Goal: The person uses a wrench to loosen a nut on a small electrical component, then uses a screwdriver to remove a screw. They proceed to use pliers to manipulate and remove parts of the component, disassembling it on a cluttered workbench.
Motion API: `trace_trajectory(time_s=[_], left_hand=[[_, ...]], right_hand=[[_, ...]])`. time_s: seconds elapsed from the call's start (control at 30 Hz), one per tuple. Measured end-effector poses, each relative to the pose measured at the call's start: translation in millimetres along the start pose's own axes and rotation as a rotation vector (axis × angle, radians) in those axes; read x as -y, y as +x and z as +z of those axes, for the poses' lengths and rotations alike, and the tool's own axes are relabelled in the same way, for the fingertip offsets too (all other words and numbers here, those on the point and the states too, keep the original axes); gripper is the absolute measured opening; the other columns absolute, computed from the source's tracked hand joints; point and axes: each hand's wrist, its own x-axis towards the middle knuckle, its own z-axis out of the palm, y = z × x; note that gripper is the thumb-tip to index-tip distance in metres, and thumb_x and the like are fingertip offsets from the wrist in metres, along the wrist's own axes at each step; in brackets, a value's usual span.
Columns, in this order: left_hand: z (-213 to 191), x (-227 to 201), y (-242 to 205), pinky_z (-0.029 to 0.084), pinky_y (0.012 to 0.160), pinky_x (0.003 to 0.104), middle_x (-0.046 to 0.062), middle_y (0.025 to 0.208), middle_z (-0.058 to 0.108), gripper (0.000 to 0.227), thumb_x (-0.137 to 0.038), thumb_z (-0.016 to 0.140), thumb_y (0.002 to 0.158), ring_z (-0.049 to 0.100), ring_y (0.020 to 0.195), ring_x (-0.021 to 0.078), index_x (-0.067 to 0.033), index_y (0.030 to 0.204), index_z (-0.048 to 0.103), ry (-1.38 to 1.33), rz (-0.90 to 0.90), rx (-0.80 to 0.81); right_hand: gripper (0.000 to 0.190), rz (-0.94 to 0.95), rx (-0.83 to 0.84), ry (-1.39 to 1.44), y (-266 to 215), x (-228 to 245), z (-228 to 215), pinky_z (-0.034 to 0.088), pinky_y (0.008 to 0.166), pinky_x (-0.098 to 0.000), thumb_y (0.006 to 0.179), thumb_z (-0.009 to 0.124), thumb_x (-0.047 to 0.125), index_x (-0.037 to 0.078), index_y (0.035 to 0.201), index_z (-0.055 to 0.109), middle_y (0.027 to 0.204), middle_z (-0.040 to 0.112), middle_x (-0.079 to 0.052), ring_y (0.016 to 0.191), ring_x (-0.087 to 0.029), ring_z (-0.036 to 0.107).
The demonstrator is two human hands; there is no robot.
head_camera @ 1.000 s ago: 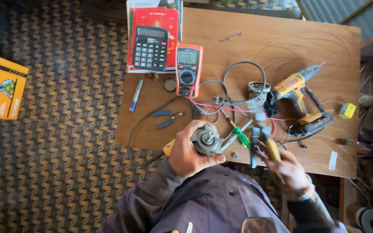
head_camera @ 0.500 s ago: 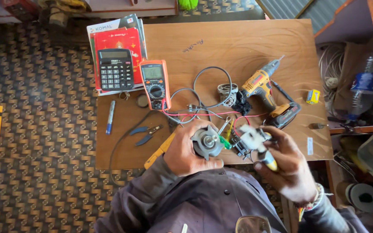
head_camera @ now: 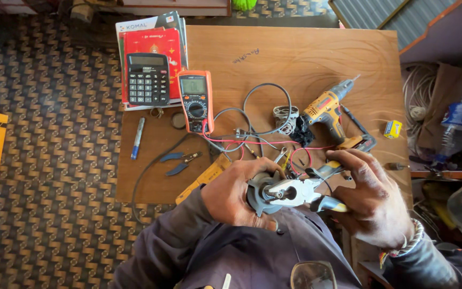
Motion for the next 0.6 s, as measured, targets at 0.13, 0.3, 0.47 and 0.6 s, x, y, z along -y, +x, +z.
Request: trace_trajectory(time_s=[0.13, 0.3, 0.47, 0.6], left_hand=[[0.7, -2.8, -4.3, 0.059, 0.088, 0.032, 0.008, 0.106, 0.074, 0.072, -0.026, 0.095, 0.063, 0.07, 0.096, 0.0138, -0.0029, 0.122, 0.063, 0.006, -0.015, -0.017], [12.8, 0.2, -7.8, 0.058, 0.085, 0.034, 0.01, 0.103, 0.072, 0.073, -0.028, 0.095, 0.066, 0.071, 0.093, 0.0199, -0.0035, 0.125, 0.059, 0.106, 0.019, -0.184], [37.1, 14.8, -6.0, 0.056, 0.083, 0.042, 0.015, 0.106, 0.068, 0.07, -0.032, 0.091, 0.075, 0.07, 0.094, 0.034, -0.0003, 0.126, 0.056, 0.507, 0.118, -0.572], [32.4, 33.8, 1.4, 0.052, 0.088, 0.048, 0.021, 0.117, 0.064, 0.068, -0.025, 0.084, 0.082, 0.066, 0.1, 0.0376, 0.0062, 0.133, 0.05, 0.963, 0.305, -0.817]], right_hand=[[0.034, 0.019, 0.02, -0.039, -3.4, -3.5, 3.7, 0.055, 0.083, -0.0472, 0.04, 0.081, 0.016, 0.004, 0.07, 0.068, 0.129, 0.059, -0.02, 0.115, -0.039, 0.061], [0.038, 0.006, -0.025, -0.128, -9.9, -5.7, 12.0, 0.055, 0.079, -0.0476, 0.045, 0.08, 0.019, 0.006, 0.079, 0.07, 0.127, 0.059, -0.021, 0.11, -0.04, 0.064], [0.037, 0.207, -0.026, -0.157, -6.2, 18.6, 28.0, 0.055, 0.068, -0.0454, 0.064, 0.081, 0.026, 0.009, 0.095, 0.074, 0.122, 0.062, -0.02, 0.1, -0.037, 0.066], [0.041, 0.661, 0.237, -0.091, -1.0, 52.8, 55.9, 0.056, 0.071, -0.0455, 0.078, 0.08, 0.041, 0.015, 0.108, 0.071, 0.112, 0.063, -0.011, 0.092, -0.032, 0.069]])
